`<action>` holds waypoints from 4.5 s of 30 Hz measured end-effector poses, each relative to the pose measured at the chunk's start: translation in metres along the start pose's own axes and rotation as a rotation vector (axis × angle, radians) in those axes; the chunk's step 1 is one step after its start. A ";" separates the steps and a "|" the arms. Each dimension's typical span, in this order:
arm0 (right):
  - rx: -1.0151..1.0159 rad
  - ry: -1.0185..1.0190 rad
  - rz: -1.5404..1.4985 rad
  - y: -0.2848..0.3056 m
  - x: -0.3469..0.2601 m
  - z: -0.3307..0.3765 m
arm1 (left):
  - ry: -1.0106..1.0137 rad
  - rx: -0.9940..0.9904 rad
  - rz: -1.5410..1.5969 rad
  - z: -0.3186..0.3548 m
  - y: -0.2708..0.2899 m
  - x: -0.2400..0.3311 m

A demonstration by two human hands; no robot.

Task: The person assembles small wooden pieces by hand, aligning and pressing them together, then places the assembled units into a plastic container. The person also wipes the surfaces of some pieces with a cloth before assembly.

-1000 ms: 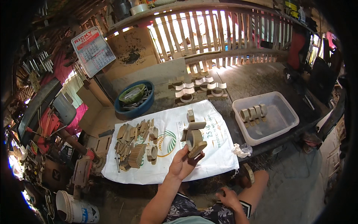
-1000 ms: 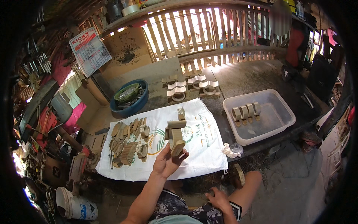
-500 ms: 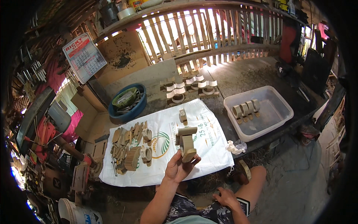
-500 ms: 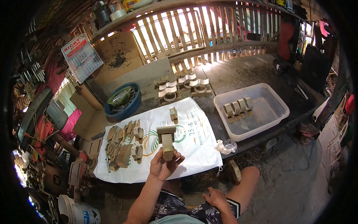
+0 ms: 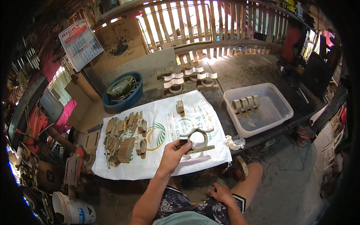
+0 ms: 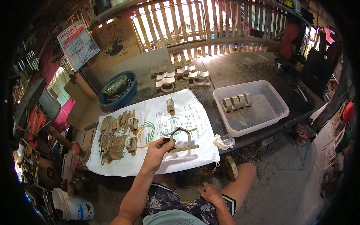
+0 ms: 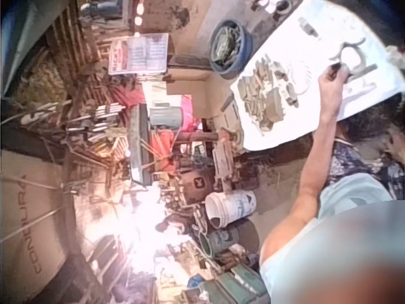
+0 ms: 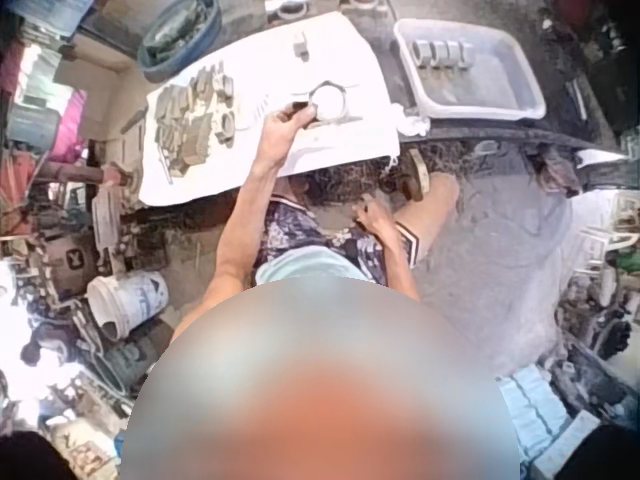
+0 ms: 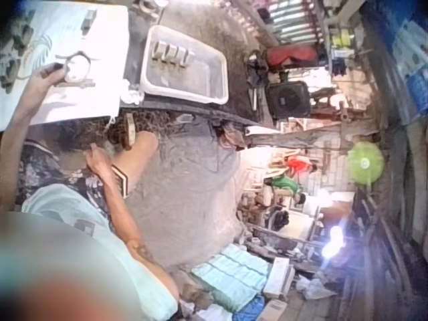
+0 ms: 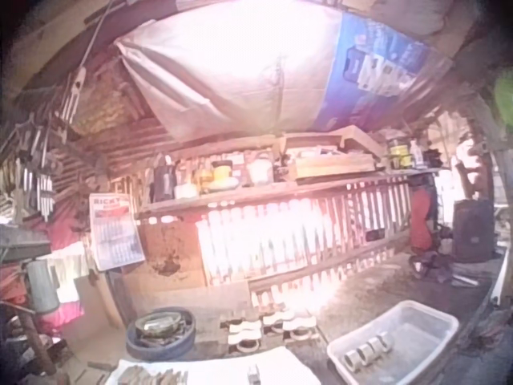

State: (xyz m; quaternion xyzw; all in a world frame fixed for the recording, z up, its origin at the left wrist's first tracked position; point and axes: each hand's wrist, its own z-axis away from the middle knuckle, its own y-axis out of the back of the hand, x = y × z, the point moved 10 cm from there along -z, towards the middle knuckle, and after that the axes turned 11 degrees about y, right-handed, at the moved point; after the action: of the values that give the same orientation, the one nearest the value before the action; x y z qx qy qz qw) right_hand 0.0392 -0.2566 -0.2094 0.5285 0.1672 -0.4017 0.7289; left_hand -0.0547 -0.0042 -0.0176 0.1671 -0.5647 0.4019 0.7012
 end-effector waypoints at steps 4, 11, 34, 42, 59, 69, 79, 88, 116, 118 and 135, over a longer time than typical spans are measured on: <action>-0.012 -0.004 -0.009 0.000 0.000 0.000 | 0.092 -0.043 0.094 -0.004 0.003 -0.017; -0.027 -0.020 -0.011 -0.002 0.001 0.000 | 0.325 -0.219 0.404 -0.006 -0.001 -0.047; 0.678 0.193 -0.721 0.187 -0.101 -0.025 | -0.264 -0.164 -0.674 -0.003 0.000 -0.032; 0.382 0.157 -0.811 0.175 -0.119 -0.077 | -0.117 0.025 -0.298 -0.010 0.036 -0.036; 0.292 0.070 -0.944 0.154 -0.121 -0.080 | 0.353 -0.162 0.102 -0.022 -0.001 -0.076; 0.208 0.070 -0.876 0.155 -0.121 -0.083 | 0.364 -0.161 0.108 -0.022 -0.003 -0.073; 0.183 0.074 -0.844 0.156 -0.123 -0.085 | 0.400 -0.176 0.073 -0.023 -0.002 -0.073; 0.177 0.073 -0.857 0.155 -0.124 -0.085 | 0.402 -0.195 0.070 -0.024 -0.003 -0.074; 0.313 0.135 -0.845 0.177 -0.115 -0.077 | 0.180 -0.013 -0.091 -0.026 0.043 -0.048; 0.397 0.159 -0.912 0.185 -0.108 -0.070 | -0.153 0.022 -0.523 -0.020 0.041 -0.020; 0.398 -0.105 -1.024 0.050 0.015 0.014 | -0.064 -0.006 -0.033 -0.046 0.020 -0.010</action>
State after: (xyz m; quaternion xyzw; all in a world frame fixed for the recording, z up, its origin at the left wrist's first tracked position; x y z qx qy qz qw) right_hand 0.0844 -0.2692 -0.1823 0.4867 0.2872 -0.7546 0.3336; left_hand -0.0397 0.0358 -0.0450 0.1870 -0.5852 0.3831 0.6898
